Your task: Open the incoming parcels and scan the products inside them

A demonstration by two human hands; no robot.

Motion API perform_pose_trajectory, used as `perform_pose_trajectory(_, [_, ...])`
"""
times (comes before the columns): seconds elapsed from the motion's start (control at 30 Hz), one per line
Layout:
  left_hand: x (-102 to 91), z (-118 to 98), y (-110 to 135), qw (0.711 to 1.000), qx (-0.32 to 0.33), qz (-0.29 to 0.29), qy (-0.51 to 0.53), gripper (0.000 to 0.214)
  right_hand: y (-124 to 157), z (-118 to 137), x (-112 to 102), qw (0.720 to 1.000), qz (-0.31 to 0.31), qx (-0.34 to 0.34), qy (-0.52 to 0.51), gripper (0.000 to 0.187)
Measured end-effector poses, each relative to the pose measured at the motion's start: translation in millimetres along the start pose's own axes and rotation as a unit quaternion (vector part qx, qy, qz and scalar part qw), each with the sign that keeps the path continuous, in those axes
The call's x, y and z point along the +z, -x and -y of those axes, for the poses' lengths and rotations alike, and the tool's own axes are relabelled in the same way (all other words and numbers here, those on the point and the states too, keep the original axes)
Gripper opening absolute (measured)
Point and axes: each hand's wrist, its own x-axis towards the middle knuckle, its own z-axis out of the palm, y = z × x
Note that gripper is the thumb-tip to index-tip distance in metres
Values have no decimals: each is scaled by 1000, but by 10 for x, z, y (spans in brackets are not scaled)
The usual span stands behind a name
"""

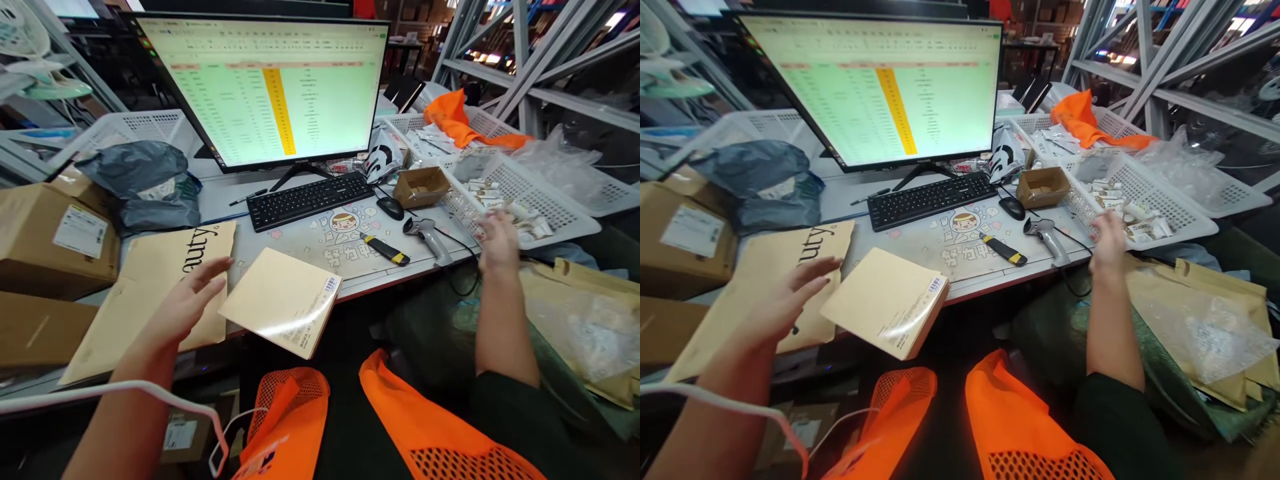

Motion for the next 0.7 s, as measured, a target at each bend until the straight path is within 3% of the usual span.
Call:
perform_pose_trajectory(0.07, [140,216,72,996,-43,17,73,82,780,-148,189,979,204,15,10,38])
perform_pose_trajectory(0.13, [293,364,131,986,-77,45,139,89,1670,-318,428,894,431,127,5,55])
perform_pose_trajectory(0.17, [357,413,154,981,-92,54,162,93,2072,-392,545,846,506,168,-16,68])
perform_pose_trajectory(0.23, [444,471,194,973,-119,62,186,105,2675,-491,748,792,576,190,-74,99])
perform_pose_trajectory(0.33, [523,487,270,971,-134,87,180,112,3027,-503,941,777,573,214,-146,129])
perform_pose_trajectory(0.43, [653,448,408,972,-88,126,179,122,3021,-427,973,799,507,261,-189,128])
perform_pose_trajectory(0.53, [822,406,660,961,-71,158,216,143,3041,-351,872,811,476,265,-213,123])
perform_pose_trajectory(0.6, [880,439,875,943,-107,187,255,142,3110,-309,768,822,483,232,-193,115])
perform_pose_trajectory(0.7, [828,686,1187,892,-157,206,370,130,3192,-234,634,847,510,113,-99,102])
